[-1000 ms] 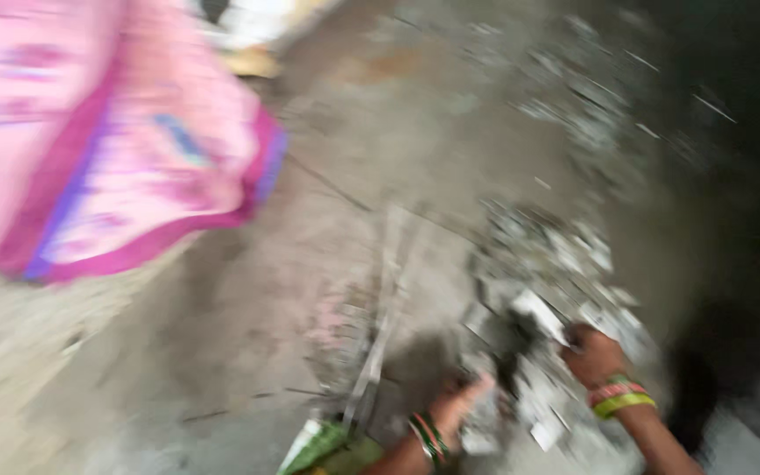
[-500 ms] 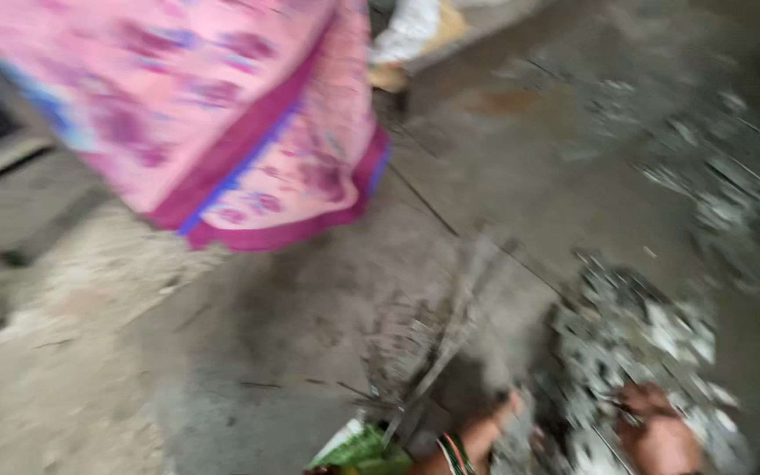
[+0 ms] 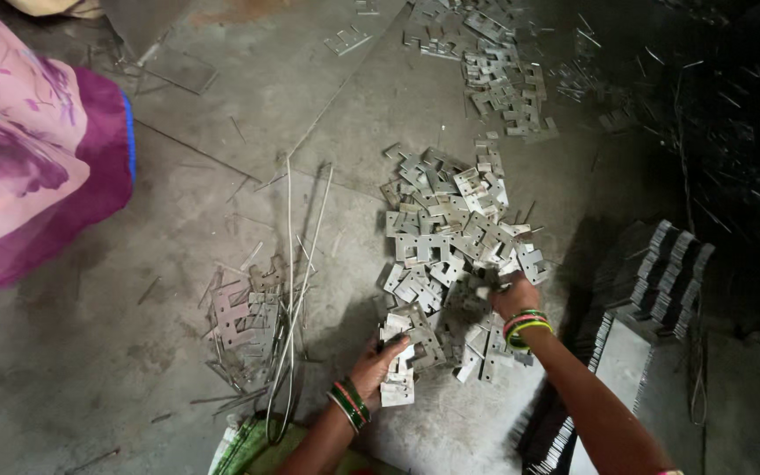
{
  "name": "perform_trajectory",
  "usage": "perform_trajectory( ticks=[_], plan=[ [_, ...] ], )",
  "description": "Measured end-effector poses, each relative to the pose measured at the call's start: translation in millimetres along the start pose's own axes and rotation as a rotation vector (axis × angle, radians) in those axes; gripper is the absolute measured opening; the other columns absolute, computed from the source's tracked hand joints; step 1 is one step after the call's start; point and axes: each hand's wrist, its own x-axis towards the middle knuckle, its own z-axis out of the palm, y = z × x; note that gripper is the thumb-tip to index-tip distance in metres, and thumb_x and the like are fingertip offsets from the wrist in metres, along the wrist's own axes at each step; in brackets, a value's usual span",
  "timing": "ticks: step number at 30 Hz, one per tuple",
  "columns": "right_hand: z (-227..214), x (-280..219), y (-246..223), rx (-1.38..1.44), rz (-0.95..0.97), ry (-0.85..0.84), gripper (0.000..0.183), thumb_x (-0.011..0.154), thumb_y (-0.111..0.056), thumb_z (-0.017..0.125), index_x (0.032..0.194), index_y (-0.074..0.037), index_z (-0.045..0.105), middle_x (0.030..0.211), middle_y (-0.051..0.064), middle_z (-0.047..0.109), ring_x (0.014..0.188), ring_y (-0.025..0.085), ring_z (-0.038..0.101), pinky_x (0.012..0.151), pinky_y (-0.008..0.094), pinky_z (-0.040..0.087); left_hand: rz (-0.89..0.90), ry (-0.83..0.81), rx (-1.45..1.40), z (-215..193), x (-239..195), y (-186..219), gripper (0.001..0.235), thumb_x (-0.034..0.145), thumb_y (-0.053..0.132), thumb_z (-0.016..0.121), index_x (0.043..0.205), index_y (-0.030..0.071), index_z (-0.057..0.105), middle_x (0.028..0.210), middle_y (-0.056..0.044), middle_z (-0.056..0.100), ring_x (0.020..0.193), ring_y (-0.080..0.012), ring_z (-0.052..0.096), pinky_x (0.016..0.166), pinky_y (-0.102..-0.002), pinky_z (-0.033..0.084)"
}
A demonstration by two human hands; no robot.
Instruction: The person sorts small metal pieces on the floor, picking them up by hand and placing them into a larger stack on a piece of cardboard.
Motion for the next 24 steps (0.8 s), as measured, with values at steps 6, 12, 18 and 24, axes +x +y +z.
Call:
perform_trajectory(
  ticks=[6, 12, 18, 24],
  plan=[
    [-20.6, -24.7, 25.5, 0.593, 0.250, -0.318, 0.033, 0.080, -0.011, 0.074, 0.110, 0.002, 0.072, 0.085, 0.020, 0.077, 0.074, 0.028, 0.070, 0.065, 0.042, 0.058, -0.071, -0.050, -0.040, 9.2, -16.2, 20.6, 0.044, 0.088, 0.018, 0.075, 0.127, 0.011, 0.058, 0.104, -0.010, 0.077, 0.087, -0.0223, 0.077, 0.066, -0.041, 0.064],
    [-127.4, -109.9, -57.5, 0.805, 0.159, -0.615, 0.035, 0.079, -0.020, 0.079, 0.111, -0.009, 0.071, 0.110, 0.012, 0.079, 0.096, 0.020, 0.077, 0.081, 0.034, 0.065, -0.047, -0.091, 0.048, 10.8, -11.0, 13.7, 0.040, 0.091, 0.017, 0.077, 0.126, 0.008, 0.061, 0.103, -0.006, 0.074, 0.086, -0.0175, 0.074, 0.066, -0.034, 0.061],
    [-109.8, -148.2, -92.3, 0.857, 0.043, -0.754, 0.032, 0.081, -0.014, 0.079, 0.107, -0.002, 0.064, 0.108, 0.014, 0.084, 0.082, 0.026, 0.068, 0.068, 0.038, 0.054, -0.034, -0.148, 0.110, 18.5, -12.6, 6.0, 0.042, 0.089, 0.021, 0.078, 0.127, 0.013, 0.063, 0.103, -0.001, 0.072, 0.086, -0.0126, 0.073, 0.068, -0.031, 0.060],
    [-109.9, -165.5, -93.0, 0.999, -0.109, -0.577, 0.036, 0.075, -0.002, 0.069, 0.111, 0.001, 0.067, 0.102, 0.019, 0.080, 0.086, 0.021, 0.077, 0.077, 0.032, 0.064, -0.005, -0.089, -0.084, 25.6, -24.3, 10.7, 0.044, 0.091, 0.040, 0.072, 0.126, 0.015, 0.062, 0.101, -0.005, 0.073, 0.082, -0.0191, 0.072, 0.067, -0.035, 0.062]
  ],
)
